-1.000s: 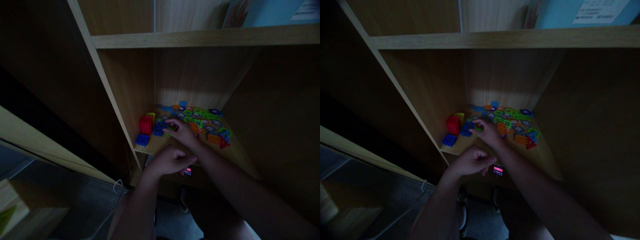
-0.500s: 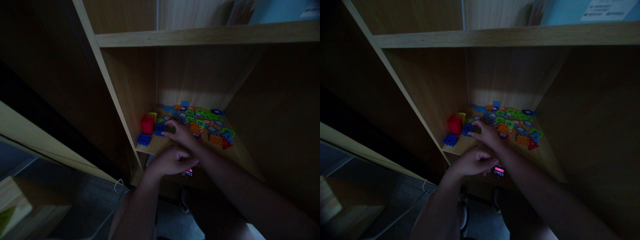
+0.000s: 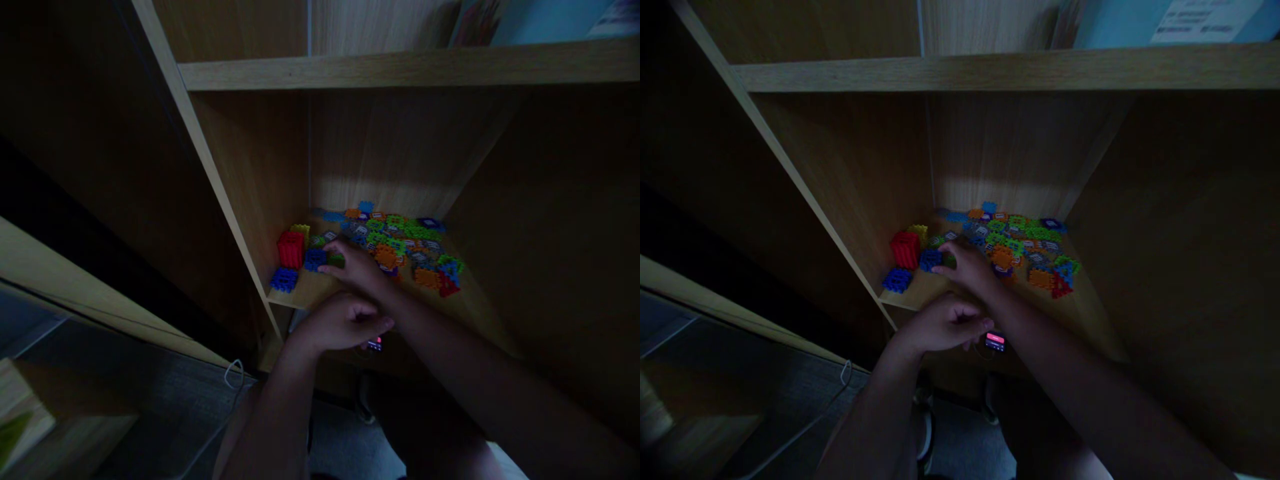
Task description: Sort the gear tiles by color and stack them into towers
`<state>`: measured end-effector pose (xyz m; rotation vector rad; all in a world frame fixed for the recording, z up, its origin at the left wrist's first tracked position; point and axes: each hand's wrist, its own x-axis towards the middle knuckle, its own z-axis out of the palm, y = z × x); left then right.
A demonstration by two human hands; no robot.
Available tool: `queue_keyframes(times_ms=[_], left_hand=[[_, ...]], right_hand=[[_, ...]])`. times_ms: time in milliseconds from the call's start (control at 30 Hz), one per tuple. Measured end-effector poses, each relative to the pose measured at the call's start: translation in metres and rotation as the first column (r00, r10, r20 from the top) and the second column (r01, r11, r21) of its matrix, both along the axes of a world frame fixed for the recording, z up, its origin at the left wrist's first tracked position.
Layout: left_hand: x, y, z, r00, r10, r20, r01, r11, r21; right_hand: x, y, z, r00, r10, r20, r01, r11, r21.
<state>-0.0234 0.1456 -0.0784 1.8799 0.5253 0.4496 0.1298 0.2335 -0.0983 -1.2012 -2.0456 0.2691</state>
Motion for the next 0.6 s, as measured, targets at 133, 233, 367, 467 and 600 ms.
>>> queue_keyframes(times_ms=[133, 233, 367, 467, 600], left_hand=[[0.000, 0.000, 0.002, 1.000, 0.003, -0.002, -0.003, 1.000, -0.007], [-0.001, 0.000, 0.003, 1.000, 0.006, -0.012, -0.006, 1.000, -0.018], [-0.002, 0.000, 0.003, 1.000, -0.004, -0.009, 0.003, 1.000, -0.016], [-0.003, 0.000, 0.004, 1.000, -0.009, -0.019, 0.008, 1.000, -0.025], [-0.004, 0.000, 0.006, 1.000, -0.009, -0.030, 0.007, 0.999, -0.035]], right_hand=[[0.000, -0.001, -0.001, 1.000, -0.005, 0.006, 0.005, 1.000, 0.003], [0.001, -0.004, 0.000, 0.998, -0.042, 0.041, 0.042, 0.999, 0.015], [0.004, -0.012, 0.005, 0.979, -0.098, 0.181, 0.099, 0.995, 0.002], [0.007, -0.020, 0.010, 0.949, -0.129, 0.289, 0.134, 0.991, 0.002], [0.013, -0.029, 0.018, 0.899, -0.171, 0.403, 0.188, 0.982, -0.004]])
